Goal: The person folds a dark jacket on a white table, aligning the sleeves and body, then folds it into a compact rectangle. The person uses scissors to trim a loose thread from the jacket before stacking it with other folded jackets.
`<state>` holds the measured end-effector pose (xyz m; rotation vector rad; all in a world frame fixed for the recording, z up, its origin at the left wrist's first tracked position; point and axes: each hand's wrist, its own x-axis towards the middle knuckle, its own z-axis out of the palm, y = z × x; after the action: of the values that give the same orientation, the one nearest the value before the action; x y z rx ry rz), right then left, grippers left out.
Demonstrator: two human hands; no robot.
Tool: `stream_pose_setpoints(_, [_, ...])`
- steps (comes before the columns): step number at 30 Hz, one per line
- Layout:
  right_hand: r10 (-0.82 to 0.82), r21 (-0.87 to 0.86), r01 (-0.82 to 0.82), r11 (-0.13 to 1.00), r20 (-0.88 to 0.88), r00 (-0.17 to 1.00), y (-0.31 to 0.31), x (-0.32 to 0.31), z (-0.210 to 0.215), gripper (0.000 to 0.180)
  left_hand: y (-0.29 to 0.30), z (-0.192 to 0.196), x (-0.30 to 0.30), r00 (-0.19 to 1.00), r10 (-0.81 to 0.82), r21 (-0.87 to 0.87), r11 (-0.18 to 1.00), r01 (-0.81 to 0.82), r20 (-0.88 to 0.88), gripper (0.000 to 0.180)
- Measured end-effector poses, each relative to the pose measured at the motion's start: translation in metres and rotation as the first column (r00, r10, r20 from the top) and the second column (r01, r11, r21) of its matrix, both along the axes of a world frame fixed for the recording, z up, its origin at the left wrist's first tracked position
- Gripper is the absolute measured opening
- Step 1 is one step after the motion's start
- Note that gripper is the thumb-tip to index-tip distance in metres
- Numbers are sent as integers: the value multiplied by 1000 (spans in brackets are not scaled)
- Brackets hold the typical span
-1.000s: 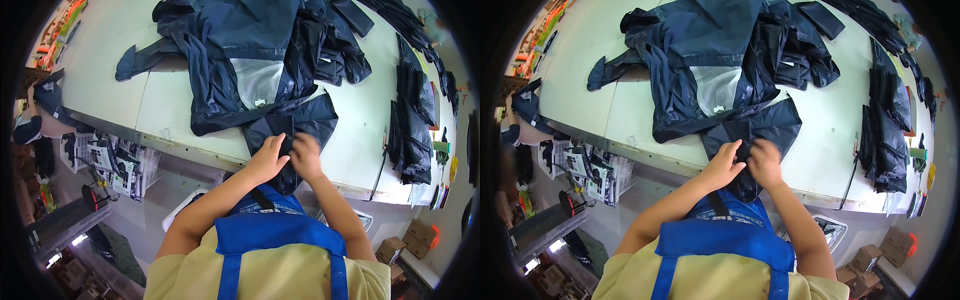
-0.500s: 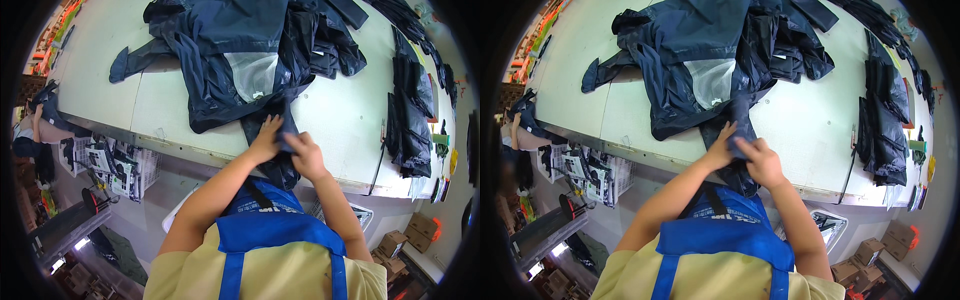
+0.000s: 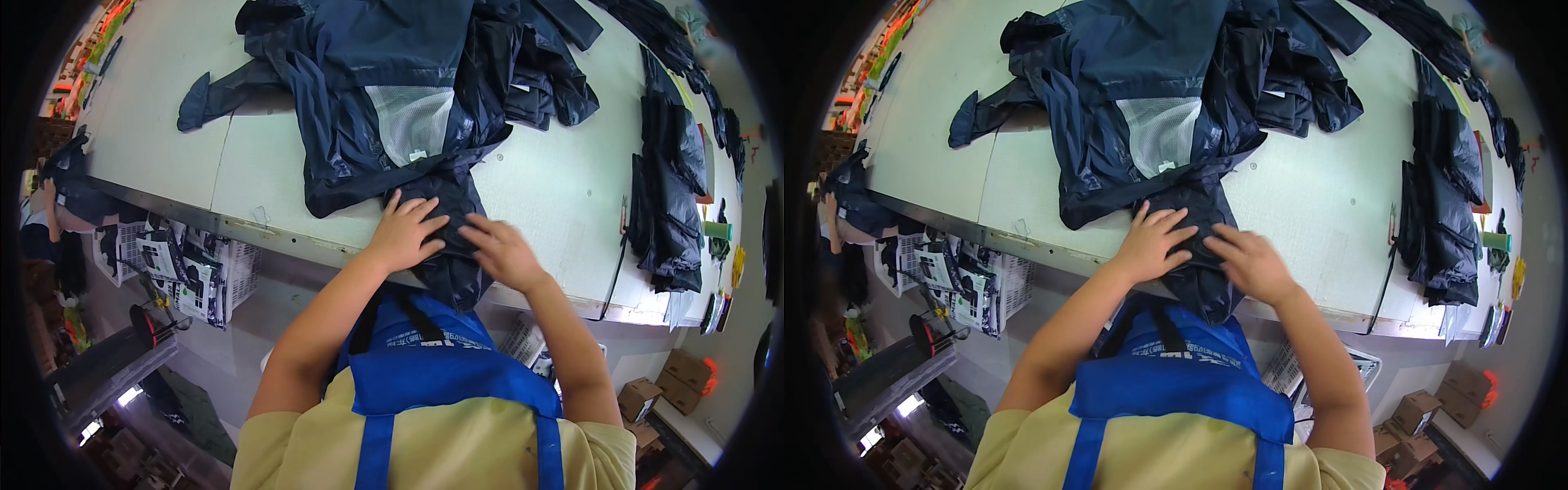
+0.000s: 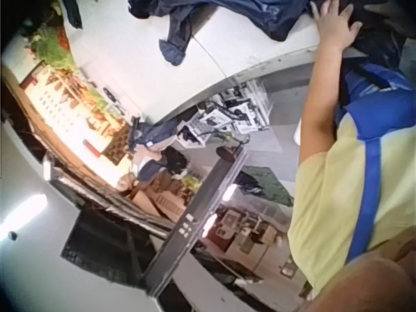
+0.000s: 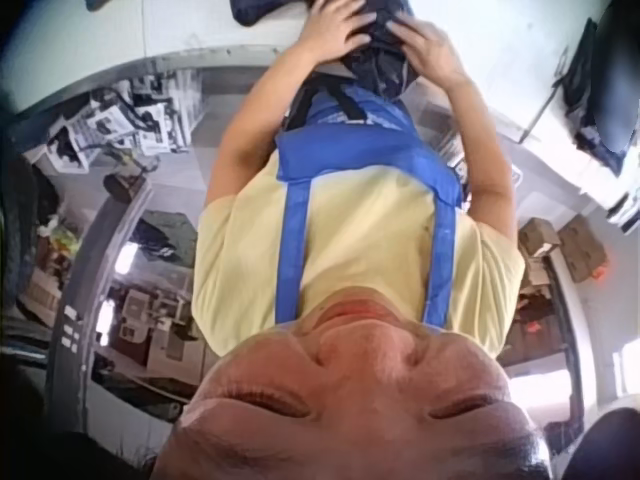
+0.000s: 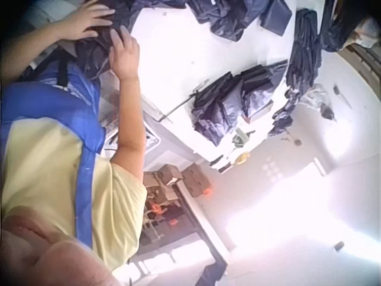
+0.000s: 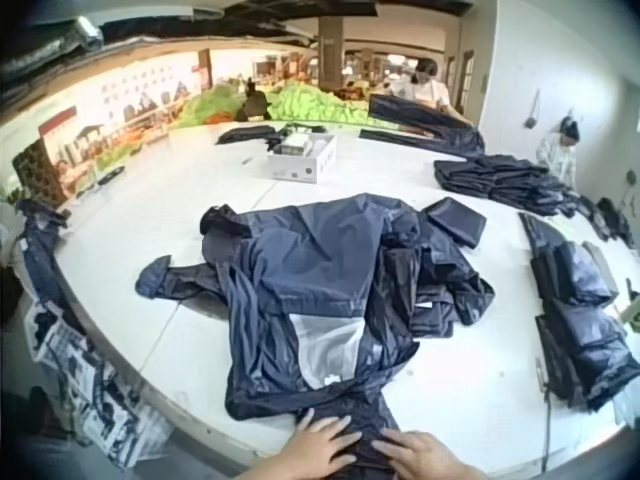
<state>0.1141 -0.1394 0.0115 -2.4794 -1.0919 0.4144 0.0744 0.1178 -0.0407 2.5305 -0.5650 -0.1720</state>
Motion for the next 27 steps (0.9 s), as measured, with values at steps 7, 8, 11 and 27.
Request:
stream_pose_setpoints(7, [310, -81, -300, 951, 241, 920, -20, 2, -12, 65, 0, -10, -18, 997, -21, 107, 994, 12, 79, 72])
stream_pose_setpoints(8, [323, 14, -338, 941, 261, 910, -5, 7, -4, 58, 2, -9, -18, 997, -42, 109, 993, 35, 61, 68])
stream_pose_setpoints(11, [-52, 30, 58, 998, -189, 981, 7, 5, -29, 40, 14, 2, -21, 995, -103, 90, 991, 103, -3, 51])
stream_pose_setpoints(27, [138, 220, -245, 944, 411, 901, 46, -14, -7, 35, -19, -4, -46, 957, 250, -113, 957, -268, -151, 17])
